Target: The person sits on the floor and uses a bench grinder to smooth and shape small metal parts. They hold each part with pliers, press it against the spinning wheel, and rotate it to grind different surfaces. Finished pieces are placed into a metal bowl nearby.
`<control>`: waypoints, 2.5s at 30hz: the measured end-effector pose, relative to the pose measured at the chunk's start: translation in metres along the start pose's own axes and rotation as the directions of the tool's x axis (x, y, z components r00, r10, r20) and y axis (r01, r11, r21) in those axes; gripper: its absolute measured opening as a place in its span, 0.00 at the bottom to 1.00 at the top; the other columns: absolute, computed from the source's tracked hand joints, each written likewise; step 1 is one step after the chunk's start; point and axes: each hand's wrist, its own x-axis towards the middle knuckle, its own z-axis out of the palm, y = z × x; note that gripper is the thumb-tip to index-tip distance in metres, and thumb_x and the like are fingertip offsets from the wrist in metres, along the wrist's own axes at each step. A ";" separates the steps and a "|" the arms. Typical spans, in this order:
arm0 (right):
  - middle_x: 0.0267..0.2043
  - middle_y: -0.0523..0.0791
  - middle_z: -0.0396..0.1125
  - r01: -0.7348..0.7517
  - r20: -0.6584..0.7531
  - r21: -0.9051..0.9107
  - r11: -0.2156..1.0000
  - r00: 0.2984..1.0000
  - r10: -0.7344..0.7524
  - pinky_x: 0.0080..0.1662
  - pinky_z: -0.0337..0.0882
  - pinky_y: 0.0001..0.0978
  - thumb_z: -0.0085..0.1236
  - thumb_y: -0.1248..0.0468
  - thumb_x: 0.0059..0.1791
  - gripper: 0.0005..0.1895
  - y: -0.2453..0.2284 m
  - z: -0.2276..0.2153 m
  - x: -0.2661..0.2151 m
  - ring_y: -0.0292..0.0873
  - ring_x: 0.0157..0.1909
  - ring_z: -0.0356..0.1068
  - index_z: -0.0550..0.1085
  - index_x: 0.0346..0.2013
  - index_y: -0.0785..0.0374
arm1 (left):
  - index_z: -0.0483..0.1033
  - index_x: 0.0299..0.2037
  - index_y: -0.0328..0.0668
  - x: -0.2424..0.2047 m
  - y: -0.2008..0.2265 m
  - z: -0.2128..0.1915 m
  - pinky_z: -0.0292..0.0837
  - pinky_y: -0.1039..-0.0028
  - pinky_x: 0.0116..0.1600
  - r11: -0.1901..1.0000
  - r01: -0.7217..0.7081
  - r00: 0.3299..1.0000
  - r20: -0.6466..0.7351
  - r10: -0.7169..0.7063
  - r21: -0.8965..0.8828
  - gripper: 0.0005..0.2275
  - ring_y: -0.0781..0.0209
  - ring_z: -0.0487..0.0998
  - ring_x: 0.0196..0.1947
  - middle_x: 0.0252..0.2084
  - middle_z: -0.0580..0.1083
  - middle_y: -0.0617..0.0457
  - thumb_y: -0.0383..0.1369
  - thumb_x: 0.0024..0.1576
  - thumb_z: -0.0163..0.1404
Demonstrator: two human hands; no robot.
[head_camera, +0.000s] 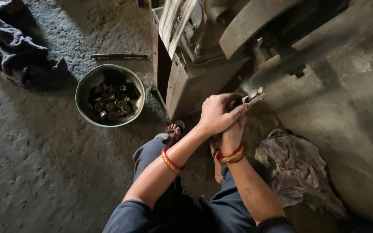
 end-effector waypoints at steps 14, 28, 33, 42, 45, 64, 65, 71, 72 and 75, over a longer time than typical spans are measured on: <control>0.50 0.45 0.70 0.100 0.079 0.365 0.926 0.987 -0.138 0.51 0.72 0.31 0.50 0.50 0.60 0.22 0.019 0.003 0.010 0.36 0.52 0.70 0.71 0.50 0.70 | 0.75 0.48 0.30 -0.013 -0.029 -0.012 0.72 0.63 0.44 0.963 -0.208 0.974 0.058 0.220 -0.169 0.18 0.45 0.75 0.38 0.40 0.75 0.41 0.35 0.54 0.61; 0.52 0.46 0.69 0.259 0.134 0.289 0.922 0.942 -0.307 0.52 0.73 0.31 0.46 0.40 0.59 0.33 -0.031 0.005 0.023 0.39 0.53 0.71 0.68 0.56 0.71 | 0.72 0.54 0.31 -0.013 -0.036 -0.024 0.71 0.61 0.60 0.925 -0.315 0.943 0.044 0.331 -0.210 0.19 0.40 0.73 0.55 0.53 0.74 0.40 0.28 0.53 0.61; 0.51 0.45 0.70 0.307 0.124 0.264 0.914 0.929 -0.348 0.50 0.74 0.31 0.45 0.38 0.58 0.35 -0.028 0.005 0.020 0.39 0.51 0.72 0.69 0.55 0.71 | 0.71 0.55 0.31 -0.014 -0.036 -0.027 0.72 0.60 0.61 0.905 -0.335 0.932 0.050 0.360 -0.263 0.22 0.40 0.73 0.56 0.54 0.74 0.39 0.30 0.52 0.63; 0.52 0.46 0.70 0.213 0.101 0.337 0.917 0.960 -0.260 0.51 0.74 0.31 0.50 0.43 0.58 0.32 -0.023 0.001 0.011 0.38 0.52 0.72 0.69 0.55 0.73 | 0.72 0.53 0.30 -0.016 -0.033 -0.025 0.72 0.59 0.58 0.930 -0.322 0.934 0.098 0.342 -0.175 0.23 0.39 0.72 0.55 0.52 0.75 0.39 0.31 0.50 0.64; 0.51 0.46 0.70 0.185 0.115 0.364 0.913 0.964 -0.241 0.51 0.74 0.31 0.52 0.49 0.60 0.26 -0.019 0.000 0.009 0.38 0.51 0.72 0.69 0.54 0.73 | 0.73 0.52 0.30 -0.016 -0.031 -0.023 0.71 0.58 0.59 0.920 -0.362 0.922 0.085 0.377 -0.151 0.23 0.38 0.72 0.55 0.52 0.75 0.39 0.31 0.48 0.64; 0.55 0.47 0.68 0.084 0.055 0.444 0.892 0.991 -0.121 0.55 0.72 0.31 0.51 0.59 0.59 0.15 0.024 -0.012 0.000 0.38 0.56 0.69 0.68 0.53 0.69 | 0.74 0.45 0.31 -0.014 -0.027 0.003 0.69 0.57 0.52 0.960 -0.268 0.958 0.083 0.274 -0.078 0.15 0.38 0.72 0.46 0.41 0.74 0.39 0.31 0.51 0.61; 0.54 0.48 0.70 0.075 0.079 0.407 0.910 0.990 -0.117 0.52 0.73 0.30 0.50 0.57 0.60 0.17 0.018 -0.013 0.003 0.39 0.54 0.71 0.71 0.53 0.70 | 0.74 0.46 0.31 -0.015 -0.027 0.003 0.69 0.57 0.52 0.963 -0.257 0.961 0.080 0.263 -0.081 0.16 0.38 0.73 0.47 0.42 0.75 0.39 0.30 0.51 0.61; 0.52 0.46 0.70 0.117 0.130 0.388 0.914 0.975 -0.180 0.50 0.73 0.30 0.54 0.50 0.58 0.24 -0.027 -0.007 0.010 0.38 0.52 0.71 0.70 0.53 0.72 | 0.72 0.52 0.29 -0.019 -0.025 -0.008 0.71 0.61 0.57 0.937 -0.291 0.953 0.025 0.301 -0.193 0.19 0.38 0.74 0.51 0.49 0.74 0.38 0.27 0.51 0.61; 0.51 0.45 0.71 0.133 0.124 0.366 0.921 0.974 -0.190 0.49 0.73 0.29 0.53 0.49 0.58 0.25 -0.034 -0.006 0.010 0.37 0.51 0.71 0.70 0.53 0.71 | 0.72 0.53 0.29 -0.020 -0.024 -0.010 0.72 0.62 0.57 0.934 -0.281 0.955 0.032 0.295 -0.220 0.19 0.39 0.74 0.51 0.49 0.74 0.38 0.26 0.52 0.61; 0.46 0.43 0.73 0.177 0.128 0.293 0.940 0.966 -0.223 0.46 0.74 0.28 0.49 0.47 0.58 0.25 -0.054 -0.003 0.012 0.36 0.48 0.74 0.74 0.49 0.69 | 0.72 0.52 0.29 -0.020 -0.023 -0.017 0.73 0.67 0.52 0.931 -0.269 0.959 0.027 0.284 -0.247 0.18 0.44 0.75 0.47 0.47 0.74 0.40 0.23 0.51 0.59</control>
